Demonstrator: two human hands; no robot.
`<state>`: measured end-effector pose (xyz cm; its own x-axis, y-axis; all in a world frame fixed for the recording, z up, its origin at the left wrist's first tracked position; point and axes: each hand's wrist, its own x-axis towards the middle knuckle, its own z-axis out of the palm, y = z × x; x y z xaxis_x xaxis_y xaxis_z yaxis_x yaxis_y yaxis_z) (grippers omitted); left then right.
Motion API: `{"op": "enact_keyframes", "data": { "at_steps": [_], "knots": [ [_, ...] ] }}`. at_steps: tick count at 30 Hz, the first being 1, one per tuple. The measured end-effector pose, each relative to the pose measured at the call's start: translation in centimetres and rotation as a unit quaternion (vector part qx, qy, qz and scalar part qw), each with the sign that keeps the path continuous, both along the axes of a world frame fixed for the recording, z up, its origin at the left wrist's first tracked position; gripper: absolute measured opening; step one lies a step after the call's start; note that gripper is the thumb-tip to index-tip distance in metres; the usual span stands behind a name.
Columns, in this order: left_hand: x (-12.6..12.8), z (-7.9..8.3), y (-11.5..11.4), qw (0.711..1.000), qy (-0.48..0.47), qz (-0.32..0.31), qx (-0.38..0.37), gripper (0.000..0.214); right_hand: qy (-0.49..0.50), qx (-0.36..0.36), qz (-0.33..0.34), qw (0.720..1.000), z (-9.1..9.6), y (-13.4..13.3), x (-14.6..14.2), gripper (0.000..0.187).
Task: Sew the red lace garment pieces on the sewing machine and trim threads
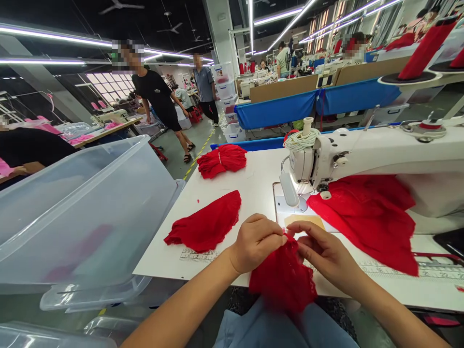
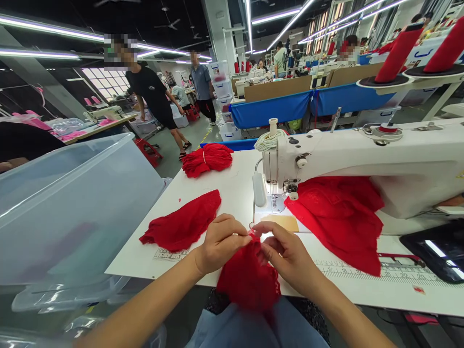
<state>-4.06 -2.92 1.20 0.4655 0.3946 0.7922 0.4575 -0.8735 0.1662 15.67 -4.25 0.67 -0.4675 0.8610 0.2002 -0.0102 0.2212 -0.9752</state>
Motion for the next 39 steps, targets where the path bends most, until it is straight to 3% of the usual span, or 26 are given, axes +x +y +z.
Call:
{"op": "enact_keyframes", "data": {
  "at_steps": [6,9,14,20,24,31,39],
  "knots": [
    [0.1,0.6,-0.3,0.999,0.013,-0.037,0.027,0.02,-0.026,-0.02,0.038,0.999,0.5,0.0,0.0,0.012],
    [0.1,0.5,-0.5,1.0,0.003,-0.014,0.002,0.019,-0.044,-0.028,0.01,0.999,0.9,0.1,-0.2,0.013],
    [0.1,-0.2,-0.6,1.0,0.002,0.007,-0.019,0.01,-0.061,0.027,-0.026,0.997,0.9,-0.1,-0.3,0.023],
    [0.5,-0.5,-0.9,0.997,-0.014,-0.007,-0.076,0.009,0.016,-0.044,-0.009,0.999,0.3,-0.3,0.2,0.031],
    [0.7,-0.2,-1.1,0.992,-0.013,0.007,-0.121,0.015,0.002,-0.016,-0.032,0.999,-0.2,-0.7,0.3,0.027],
    [0.4,-0.3,-1.2,0.999,-0.033,0.034,0.012,0.009,-0.024,-0.065,-0.064,0.995,-0.9,-1.3,-0.2,0.026],
    [0.5,-0.4,-1.3,0.998,-0.005,0.055,0.033,0.012,-0.03,0.152,-0.121,0.98,-0.1,-1.6,-0.7,0.021]
  ]
}}
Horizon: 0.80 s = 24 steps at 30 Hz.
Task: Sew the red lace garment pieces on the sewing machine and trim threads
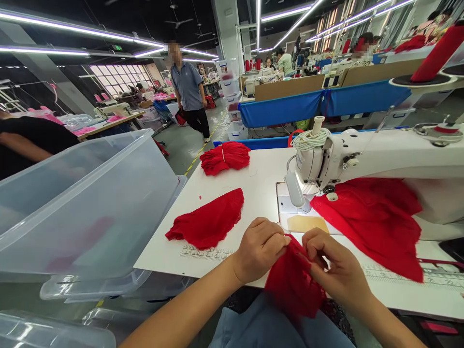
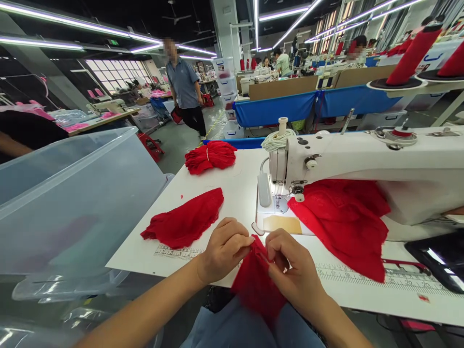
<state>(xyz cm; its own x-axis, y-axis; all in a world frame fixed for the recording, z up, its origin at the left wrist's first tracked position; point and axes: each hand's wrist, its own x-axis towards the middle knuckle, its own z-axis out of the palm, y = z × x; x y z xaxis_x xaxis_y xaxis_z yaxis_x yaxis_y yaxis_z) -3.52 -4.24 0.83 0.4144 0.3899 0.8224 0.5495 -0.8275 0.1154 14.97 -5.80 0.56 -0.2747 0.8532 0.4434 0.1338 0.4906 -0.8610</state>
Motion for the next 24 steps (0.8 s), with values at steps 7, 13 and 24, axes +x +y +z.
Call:
{"op": "enact_keyframes", "data": {
  "at_steps": [7,13,24],
  "knots": [
    [0.01,0.12,-0.15,0.997,-0.047,-0.018,-0.063,0.009,-0.042,0.008,-0.055,0.998,-0.1,-0.12,0.14,0.012],
    [-0.04,0.33,-0.18,0.997,-0.033,-0.025,-0.069,0.007,-0.047,0.091,-0.096,0.99,0.31,-0.14,-0.09,0.014],
    [0.09,0.54,0.09,0.999,-0.025,-0.021,-0.044,0.008,-0.033,0.142,-0.086,0.986,-0.44,-0.15,0.9,0.013]
  ]
}}
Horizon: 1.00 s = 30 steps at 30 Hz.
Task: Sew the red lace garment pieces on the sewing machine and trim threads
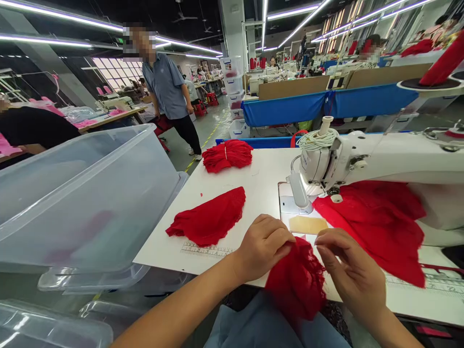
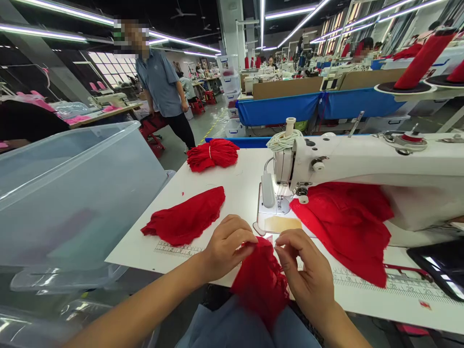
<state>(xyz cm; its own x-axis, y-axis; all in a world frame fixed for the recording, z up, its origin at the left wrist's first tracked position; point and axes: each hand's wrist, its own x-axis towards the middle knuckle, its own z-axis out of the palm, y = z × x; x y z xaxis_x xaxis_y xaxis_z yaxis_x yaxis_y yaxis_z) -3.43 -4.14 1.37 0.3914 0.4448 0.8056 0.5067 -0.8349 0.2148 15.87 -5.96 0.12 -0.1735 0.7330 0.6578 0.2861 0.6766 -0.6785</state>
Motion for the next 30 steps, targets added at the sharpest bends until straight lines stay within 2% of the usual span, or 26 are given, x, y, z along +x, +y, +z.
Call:
{"op": "enact_keyframes", "data": {
  "at_steps": [5,9,14,21,23,28,30],
  "knots": [
    [0.2,0.1,0.1,1.0,0.004,-0.007,-0.006,0.007,-0.076,0.061,0.005,0.995,1.0,0.5,0.5,0.026],
    [0.3,0.1,0.1,1.0,0.005,-0.005,-0.006,0.007,-0.116,0.088,0.015,0.989,1.4,0.5,0.6,0.021],
    [0.5,0.0,0.2,1.0,0.01,0.0,0.02,0.009,-0.163,0.127,-0.028,0.978,1.3,0.1,0.5,0.015],
    [0.7,-0.7,0.2,1.0,-0.01,-0.004,0.028,0.004,-0.203,0.197,-0.062,0.957,1.0,-0.4,0.5,0.016],
    [0.8,-1.2,0.4,1.0,-0.016,0.006,0.025,0.008,-0.198,0.192,-0.063,0.959,0.9,-0.4,0.3,0.016],
    [1.3,-2.1,1.9,0.999,-0.014,0.023,0.045,0.013,-0.094,0.077,-0.087,0.989,0.9,0.5,-0.1,0.01],
    [1.4,-2.1,2.7,0.999,-0.002,0.02,0.047,0.015,-0.086,0.066,-0.092,0.99,1.0,1.1,0.0,0.009]
  ]
}}
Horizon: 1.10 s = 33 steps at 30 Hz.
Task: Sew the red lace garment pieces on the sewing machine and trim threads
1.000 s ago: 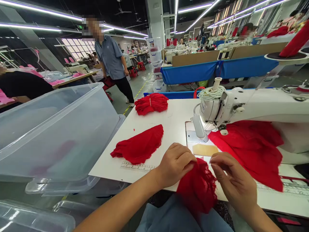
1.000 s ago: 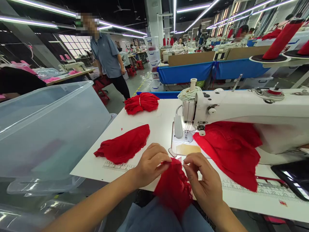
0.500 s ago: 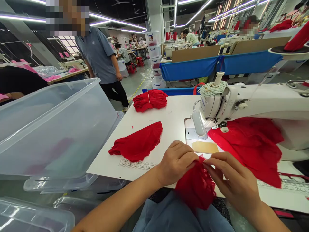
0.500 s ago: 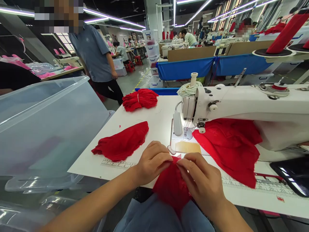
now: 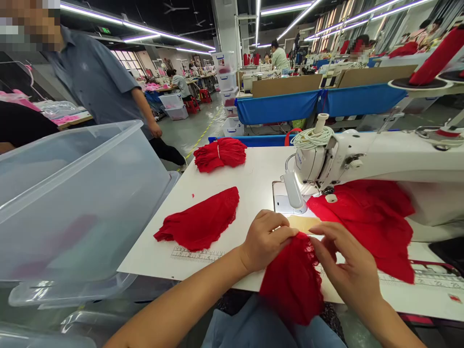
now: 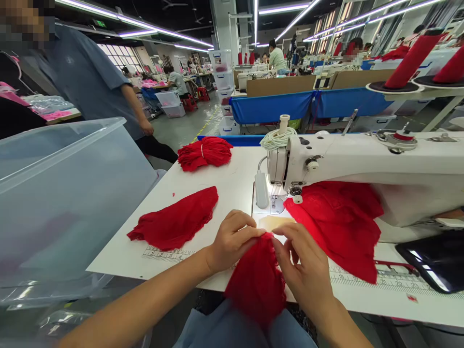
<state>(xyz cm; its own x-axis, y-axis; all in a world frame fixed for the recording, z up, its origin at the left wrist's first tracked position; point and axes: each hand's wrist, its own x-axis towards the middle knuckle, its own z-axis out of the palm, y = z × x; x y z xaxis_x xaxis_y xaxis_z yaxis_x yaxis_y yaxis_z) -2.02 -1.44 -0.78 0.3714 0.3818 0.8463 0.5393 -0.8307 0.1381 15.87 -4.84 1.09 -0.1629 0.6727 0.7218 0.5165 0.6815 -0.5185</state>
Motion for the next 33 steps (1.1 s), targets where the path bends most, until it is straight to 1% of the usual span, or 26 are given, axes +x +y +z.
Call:
{"op": "enact_keyframes", "data": {
  "at_steps": [4,6,9,13,15,17,21,33],
  "knots": [
    [0.1,-0.2,1.5,0.999,0.036,-0.012,0.003,0.02,-0.049,0.01,0.015,0.999,-0.4,1.3,0.3,0.012],
    [0.1,-0.4,2.1,0.999,0.025,-0.02,-0.001,0.02,-0.077,0.025,0.008,0.997,-0.8,1.8,0.4,0.013],
    [0.1,-0.8,2.6,1.0,-0.01,-0.025,-0.006,0.017,-0.103,0.049,-0.022,0.993,-1.3,2.5,0.5,0.011],
    [0.0,-1.1,2.9,0.999,-0.029,-0.013,-0.01,0.016,-0.105,0.037,-0.019,0.994,-1.5,2.7,0.4,0.008],
    [-0.1,-1.1,3.0,0.999,-0.028,-0.017,-0.005,0.016,-0.088,0.019,-0.011,0.996,-1.4,2.7,0.2,0.008],
    [-0.1,-1.2,3.1,0.999,-0.025,-0.024,0.003,0.016,-0.081,0.018,-0.011,0.996,-1.3,2.6,0.1,0.011],
    [-0.2,-1.2,3.3,0.999,-0.026,-0.024,0.002,0.014,-0.127,0.038,-0.036,0.991,-1.5,2.6,0.2,0.015],
    [-0.4,-1.3,3.3,1.0,0.001,-0.024,-0.006,0.013,-0.209,0.114,-0.098,0.966,-2.0,2.5,0.1,0.012]
  ]
}}
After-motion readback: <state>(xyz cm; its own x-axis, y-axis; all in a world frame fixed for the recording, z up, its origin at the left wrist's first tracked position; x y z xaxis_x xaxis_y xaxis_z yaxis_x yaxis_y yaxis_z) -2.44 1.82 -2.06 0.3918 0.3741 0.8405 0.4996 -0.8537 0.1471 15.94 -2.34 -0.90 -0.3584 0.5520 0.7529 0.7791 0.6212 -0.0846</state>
